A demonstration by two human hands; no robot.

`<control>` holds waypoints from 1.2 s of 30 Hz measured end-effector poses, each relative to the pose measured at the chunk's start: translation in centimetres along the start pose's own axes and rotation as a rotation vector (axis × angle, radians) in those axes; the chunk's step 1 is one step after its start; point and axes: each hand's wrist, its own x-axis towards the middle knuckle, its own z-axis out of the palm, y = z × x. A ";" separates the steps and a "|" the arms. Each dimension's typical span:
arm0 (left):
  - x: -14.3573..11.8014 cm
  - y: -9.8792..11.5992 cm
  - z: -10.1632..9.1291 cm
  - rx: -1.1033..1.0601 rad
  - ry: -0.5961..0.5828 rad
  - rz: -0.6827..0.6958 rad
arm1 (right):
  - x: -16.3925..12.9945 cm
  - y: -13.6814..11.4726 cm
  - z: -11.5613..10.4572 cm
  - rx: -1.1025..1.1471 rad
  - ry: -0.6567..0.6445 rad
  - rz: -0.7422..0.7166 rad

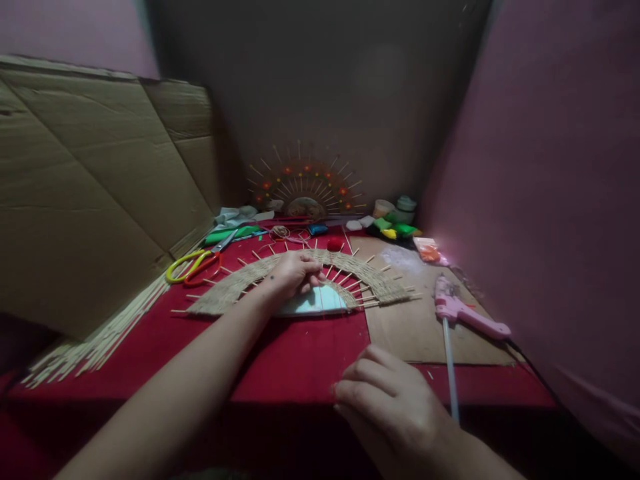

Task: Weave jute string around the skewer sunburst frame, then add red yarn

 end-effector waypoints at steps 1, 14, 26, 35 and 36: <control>-0.1 0.0 0.4 0.006 -0.017 -0.028 | -0.1 -0.1 0.2 -0.016 0.005 -0.020; -1.0 0.7 1.6 -0.166 -0.191 -0.351 | -1.2 0.0 2.6 -0.164 0.053 -0.244; -1.5 0.6 2.0 -0.455 -0.234 -0.409 | -1.4 0.7 4.0 -0.229 0.073 -0.314; -0.4 -1.2 1.0 -0.557 -0.340 -0.350 | -2.1 1.6 4.6 -0.243 -0.025 -0.298; -0.2 -1.5 0.7 -0.557 -0.337 -0.341 | -2.2 1.7 4.5 -0.246 -0.045 -0.292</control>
